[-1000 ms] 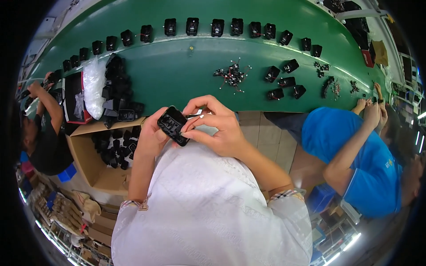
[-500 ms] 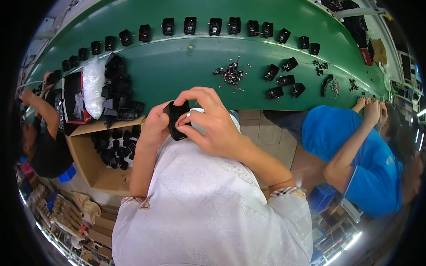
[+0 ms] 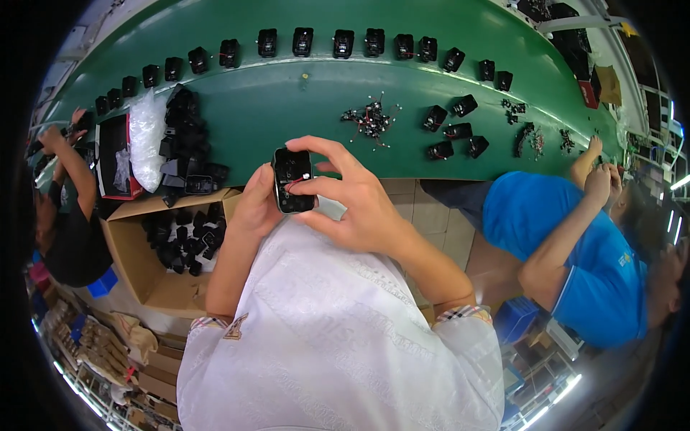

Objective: The person assembles small electronic components and metal pins into plastic housings by hand.

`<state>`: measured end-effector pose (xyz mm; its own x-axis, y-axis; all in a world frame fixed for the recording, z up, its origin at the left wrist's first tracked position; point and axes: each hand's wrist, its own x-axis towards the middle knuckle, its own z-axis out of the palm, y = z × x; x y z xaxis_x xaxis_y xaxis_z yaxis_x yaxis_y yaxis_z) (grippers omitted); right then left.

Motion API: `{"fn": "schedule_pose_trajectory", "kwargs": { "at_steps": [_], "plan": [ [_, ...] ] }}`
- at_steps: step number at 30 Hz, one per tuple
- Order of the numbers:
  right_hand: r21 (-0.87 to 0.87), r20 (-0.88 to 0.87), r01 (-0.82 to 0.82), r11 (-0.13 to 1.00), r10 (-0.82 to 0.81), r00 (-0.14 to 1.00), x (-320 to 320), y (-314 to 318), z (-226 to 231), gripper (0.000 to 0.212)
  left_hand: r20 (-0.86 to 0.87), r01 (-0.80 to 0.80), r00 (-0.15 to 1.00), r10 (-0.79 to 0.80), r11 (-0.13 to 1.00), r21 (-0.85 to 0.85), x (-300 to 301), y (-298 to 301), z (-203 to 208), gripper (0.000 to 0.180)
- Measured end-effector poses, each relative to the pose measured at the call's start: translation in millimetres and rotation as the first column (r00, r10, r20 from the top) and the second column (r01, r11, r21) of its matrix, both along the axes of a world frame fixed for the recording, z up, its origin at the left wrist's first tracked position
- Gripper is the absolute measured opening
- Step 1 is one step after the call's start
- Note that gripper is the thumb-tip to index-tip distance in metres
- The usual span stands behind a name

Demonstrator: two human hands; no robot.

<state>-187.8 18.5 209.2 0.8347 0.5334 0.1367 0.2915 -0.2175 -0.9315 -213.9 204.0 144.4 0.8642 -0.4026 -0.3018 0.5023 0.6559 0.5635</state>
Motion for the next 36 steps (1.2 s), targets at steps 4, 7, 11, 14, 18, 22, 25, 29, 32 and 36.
{"fn": "schedule_pose_trajectory", "kwargs": {
  "at_steps": [4, 7, 11, 14, 18, 22, 25, 29, 32, 36],
  "plan": [
    [-0.024, -0.095, 0.007, 1.000, -0.009, 0.995, 3.7, -3.5, -5.6, 0.027, -0.054, 0.106, 0.994, -0.097, 0.978, 0.177, 6.8, -2.0, -0.2, 0.047],
    [0.318, -0.496, 0.128, 0.939, 0.050, 0.867, 11.8, -20.9, -44.8, 0.024, -0.112, 0.292, 0.956, -0.271, 0.919, 0.267, 16.9, 9.4, 8.5, 0.055],
    [0.617, -0.723, 0.405, 0.675, 0.283, 0.630, 17.5, -44.7, -72.6, 0.047, 0.186, -0.155, 0.983, -0.001, 0.547, 0.822, 8.5, 35.2, -14.3, 0.028],
    [0.637, -0.704, 0.434, 0.637, 0.253, 0.663, 16.0, -56.9, -94.9, 0.060, 0.430, -0.475, 0.879, -0.208, -0.283, 0.833, 5.0, 93.0, -48.9, 0.023],
    [0.106, -0.196, 0.484, 0.869, -0.459, 0.867, 51.4, -96.7, -121.7, 0.027, 0.206, -0.323, 0.946, -0.252, -0.654, 0.684, -14.1, 138.4, -81.5, 0.041],
    [-0.275, 0.477, 0.719, 0.638, -0.559, 0.678, 109.9, -165.9, -164.7, 0.031, 0.057, -0.229, 0.966, -0.254, -0.727, 0.647, -18.6, 138.9, -98.9, 0.057],
    [-0.437, 0.639, 0.700, 0.565, -0.352, 0.684, 135.3, -191.3, -195.3, 0.030, 0.007, -0.213, 0.964, -0.268, -0.749, 0.627, -14.1, 131.7, -101.2, 0.066],
    [-0.591, 0.604, 0.657, 0.469, -0.283, 0.745, 142.2, -195.0, -225.3, 0.031, 0.019, -0.166, 0.976, -0.217, -0.688, 0.707, -14.1, 129.2, -110.2, 0.068],
    [-0.626, 0.580, 0.659, 0.417, -0.316, 0.751, 138.9, -191.0, -232.6, 0.036, -0.021, -0.181, 0.958, -0.286, -0.660, 0.729, -17.4, 133.8, -124.0, 0.067],
    [-0.665, 0.571, 0.636, 0.391, -0.284, 0.771, 125.2, -185.7, -215.6, 0.039, -0.015, -0.216, 0.942, -0.335, -0.641, 0.736, -20.0, 138.9, -136.1, 0.060]
  ]
}}
